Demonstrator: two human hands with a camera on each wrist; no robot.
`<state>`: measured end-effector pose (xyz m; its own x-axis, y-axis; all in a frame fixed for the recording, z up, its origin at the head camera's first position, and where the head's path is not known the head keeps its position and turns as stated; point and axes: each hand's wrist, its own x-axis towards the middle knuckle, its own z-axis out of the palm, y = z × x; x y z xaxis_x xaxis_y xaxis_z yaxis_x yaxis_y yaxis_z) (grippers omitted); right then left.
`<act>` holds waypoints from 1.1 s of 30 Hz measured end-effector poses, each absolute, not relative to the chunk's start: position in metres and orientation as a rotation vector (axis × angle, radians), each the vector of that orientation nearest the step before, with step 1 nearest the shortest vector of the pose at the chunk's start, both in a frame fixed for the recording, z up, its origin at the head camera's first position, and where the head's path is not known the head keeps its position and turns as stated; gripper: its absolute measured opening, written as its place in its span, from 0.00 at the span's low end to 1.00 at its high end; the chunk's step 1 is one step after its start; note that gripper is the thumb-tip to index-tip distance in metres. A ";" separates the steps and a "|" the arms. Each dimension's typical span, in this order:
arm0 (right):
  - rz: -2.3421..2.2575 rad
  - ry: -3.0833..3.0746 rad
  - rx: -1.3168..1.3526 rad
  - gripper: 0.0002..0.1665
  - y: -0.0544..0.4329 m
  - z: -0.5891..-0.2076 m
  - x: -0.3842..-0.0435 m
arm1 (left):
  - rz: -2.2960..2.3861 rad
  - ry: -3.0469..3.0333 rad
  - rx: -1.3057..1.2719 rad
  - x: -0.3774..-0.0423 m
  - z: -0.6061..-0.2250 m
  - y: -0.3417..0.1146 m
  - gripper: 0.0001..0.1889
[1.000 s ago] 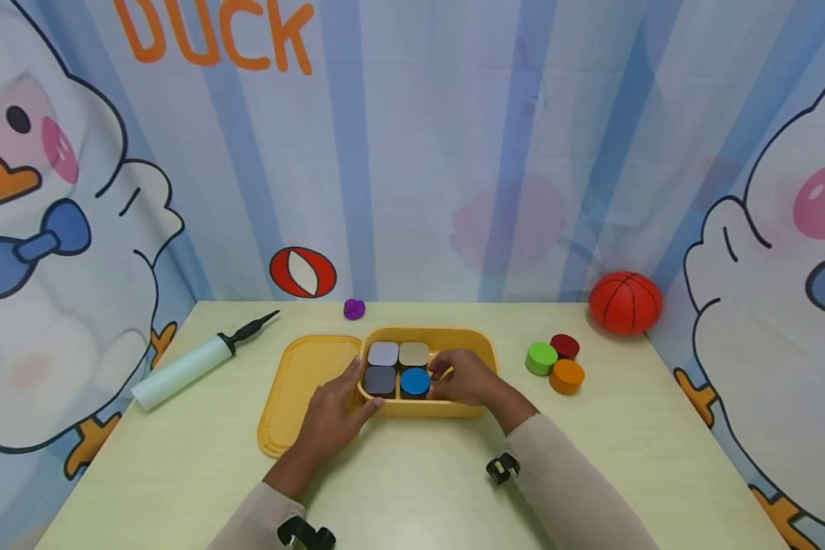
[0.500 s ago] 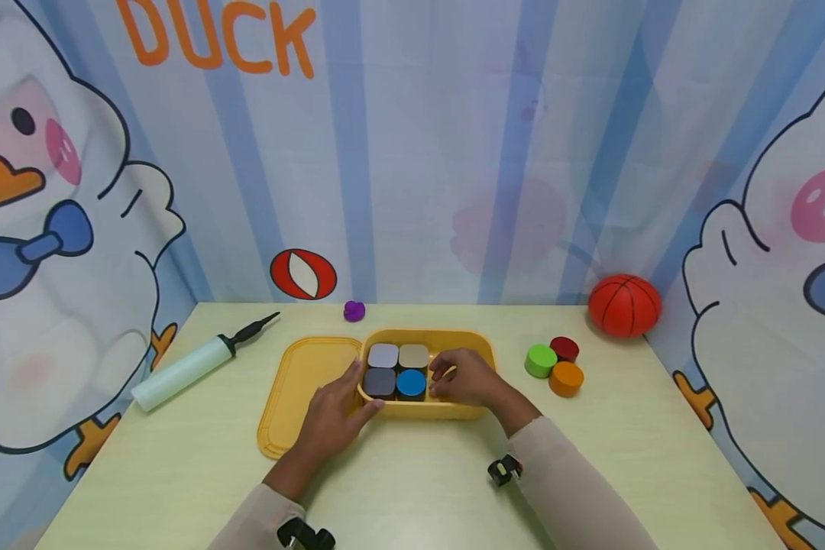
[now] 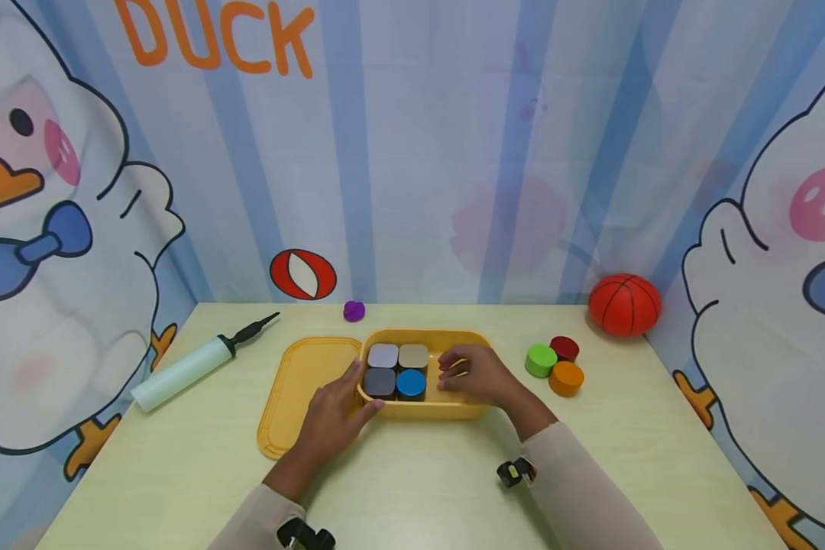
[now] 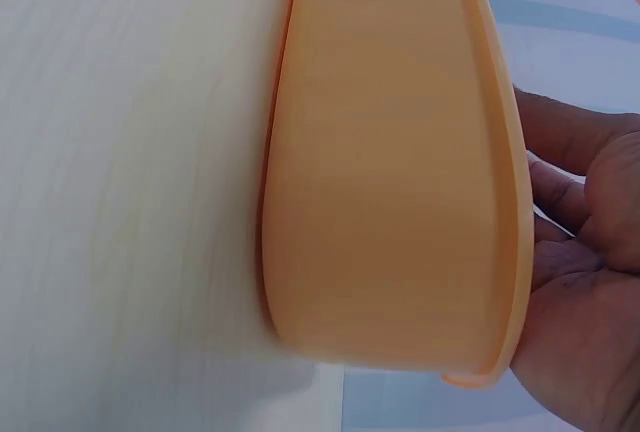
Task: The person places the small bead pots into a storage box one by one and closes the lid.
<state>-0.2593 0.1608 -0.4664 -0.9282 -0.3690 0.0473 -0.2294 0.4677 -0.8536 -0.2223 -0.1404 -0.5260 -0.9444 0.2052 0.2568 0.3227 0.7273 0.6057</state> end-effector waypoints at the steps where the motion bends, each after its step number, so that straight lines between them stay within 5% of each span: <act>1: -1.464 2.576 -0.526 0.18 0.162 -0.467 -0.259 | -1.015 -2.758 -0.425 -0.222 -0.526 -0.140 0.45; 33: -1.773 2.884 -0.397 0.19 0.231 -0.485 -0.241 | -1.007 -2.770 -0.418 -0.224 -0.527 -0.141 0.45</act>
<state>-0.2413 0.2308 -0.4853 -0.9378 -0.0560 0.3426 -0.3310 0.4418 -0.8338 -0.2238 -0.1407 -0.5269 -0.9472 0.2042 0.2472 0.3153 0.7334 0.6022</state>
